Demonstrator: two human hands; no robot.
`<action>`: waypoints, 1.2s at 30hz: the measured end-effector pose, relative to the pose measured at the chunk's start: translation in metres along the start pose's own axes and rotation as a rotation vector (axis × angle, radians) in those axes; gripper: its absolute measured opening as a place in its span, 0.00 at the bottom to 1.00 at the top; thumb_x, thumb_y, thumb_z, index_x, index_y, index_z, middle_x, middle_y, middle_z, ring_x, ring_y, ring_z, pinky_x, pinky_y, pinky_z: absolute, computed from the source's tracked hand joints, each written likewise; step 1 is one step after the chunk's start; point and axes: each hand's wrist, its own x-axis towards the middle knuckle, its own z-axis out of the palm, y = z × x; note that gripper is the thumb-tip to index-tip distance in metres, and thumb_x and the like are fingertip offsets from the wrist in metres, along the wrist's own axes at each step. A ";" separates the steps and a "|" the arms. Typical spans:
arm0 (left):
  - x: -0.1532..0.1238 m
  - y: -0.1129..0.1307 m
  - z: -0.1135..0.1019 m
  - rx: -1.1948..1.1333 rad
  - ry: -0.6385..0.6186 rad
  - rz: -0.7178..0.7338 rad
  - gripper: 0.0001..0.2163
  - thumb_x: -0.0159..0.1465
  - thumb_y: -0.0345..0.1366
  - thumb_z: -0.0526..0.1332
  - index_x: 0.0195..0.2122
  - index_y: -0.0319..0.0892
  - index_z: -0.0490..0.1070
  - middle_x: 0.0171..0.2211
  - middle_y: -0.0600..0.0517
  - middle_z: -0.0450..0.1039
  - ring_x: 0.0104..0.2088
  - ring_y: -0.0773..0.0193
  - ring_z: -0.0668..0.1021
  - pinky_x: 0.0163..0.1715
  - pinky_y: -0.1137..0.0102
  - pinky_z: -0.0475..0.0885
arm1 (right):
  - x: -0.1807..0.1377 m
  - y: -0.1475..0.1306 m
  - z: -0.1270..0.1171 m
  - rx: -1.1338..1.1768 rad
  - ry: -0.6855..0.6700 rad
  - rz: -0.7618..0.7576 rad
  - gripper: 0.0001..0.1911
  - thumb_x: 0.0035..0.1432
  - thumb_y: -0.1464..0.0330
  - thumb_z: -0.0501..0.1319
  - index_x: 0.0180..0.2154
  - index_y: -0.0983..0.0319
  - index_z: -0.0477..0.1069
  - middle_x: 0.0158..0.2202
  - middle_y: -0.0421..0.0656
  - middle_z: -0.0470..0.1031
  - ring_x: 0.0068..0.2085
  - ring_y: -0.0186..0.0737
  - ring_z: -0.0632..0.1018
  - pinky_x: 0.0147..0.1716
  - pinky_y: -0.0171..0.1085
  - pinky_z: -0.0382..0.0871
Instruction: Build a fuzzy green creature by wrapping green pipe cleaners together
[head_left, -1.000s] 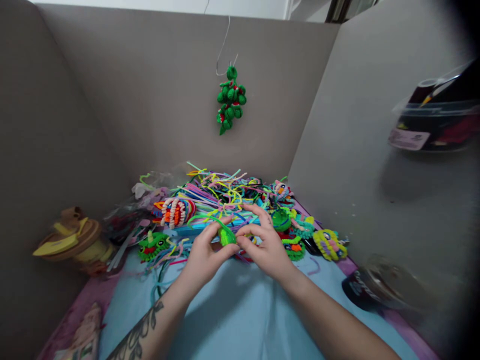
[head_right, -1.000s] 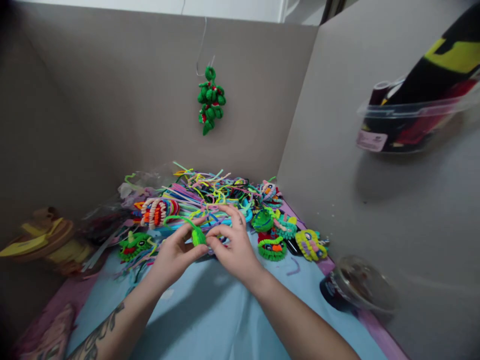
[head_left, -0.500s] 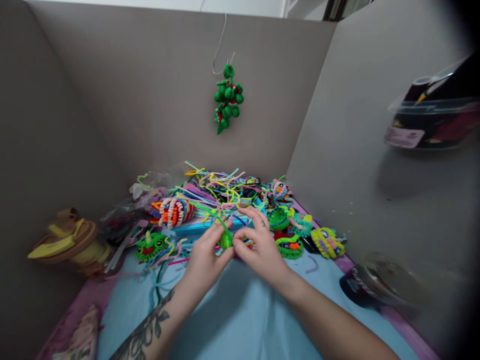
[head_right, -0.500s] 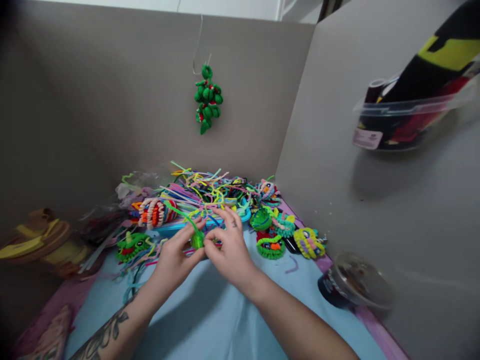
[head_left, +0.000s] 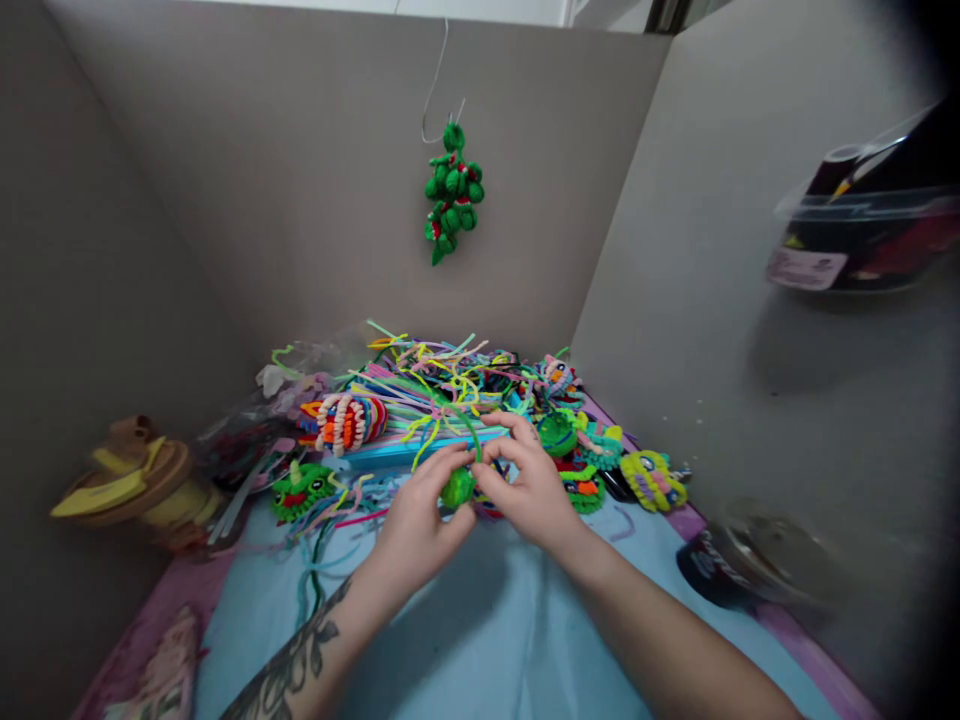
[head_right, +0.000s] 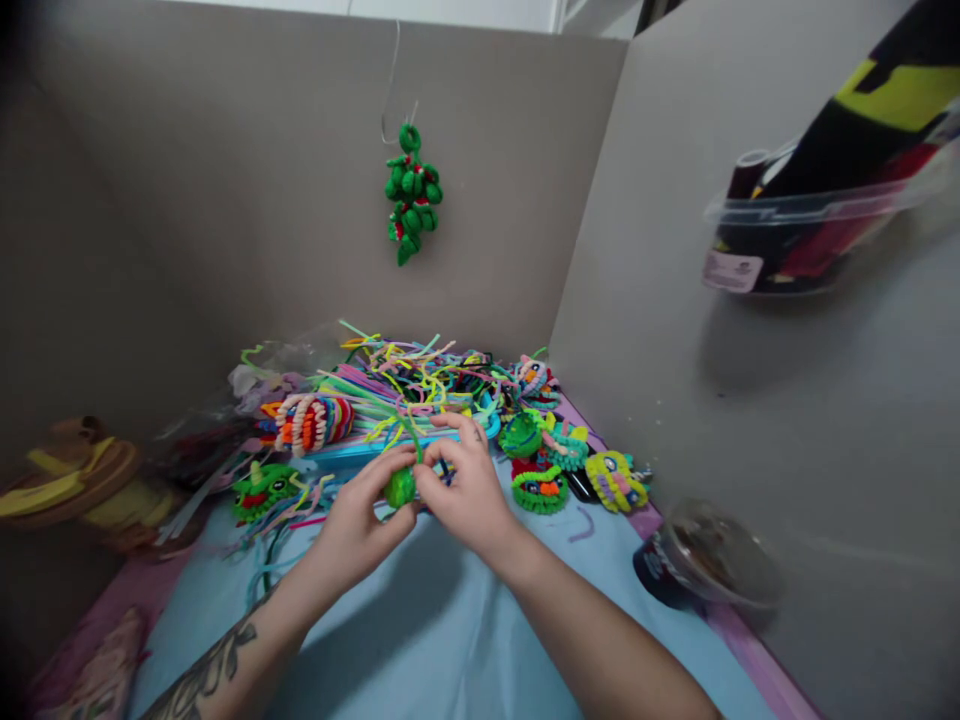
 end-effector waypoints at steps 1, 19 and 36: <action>0.000 0.000 0.000 -0.012 0.007 0.002 0.21 0.54 0.27 0.59 0.51 0.43 0.64 0.53 0.45 0.67 0.54 0.57 0.69 0.54 0.60 0.65 | 0.001 0.001 0.000 0.022 0.002 0.027 0.06 0.49 0.72 0.59 0.22 0.61 0.67 0.48 0.46 0.65 0.54 0.45 0.66 0.53 0.45 0.57; -0.001 -0.002 0.007 -0.013 0.056 -0.035 0.19 0.57 0.28 0.56 0.50 0.41 0.66 0.53 0.44 0.67 0.54 0.57 0.69 0.55 0.60 0.64 | 0.002 0.007 0.009 0.170 -0.014 0.221 0.06 0.49 0.69 0.60 0.21 0.61 0.67 0.47 0.46 0.67 0.52 0.44 0.69 0.53 0.43 0.59; 0.005 0.020 -0.024 -0.208 -0.277 -0.087 0.20 0.54 0.27 0.58 0.49 0.42 0.70 0.54 0.47 0.68 0.54 0.57 0.71 0.54 0.64 0.65 | 0.021 0.042 -0.025 -0.303 -0.157 -0.441 0.15 0.53 0.79 0.53 0.36 0.60 0.74 0.37 0.46 0.67 0.40 0.40 0.70 0.39 0.39 0.68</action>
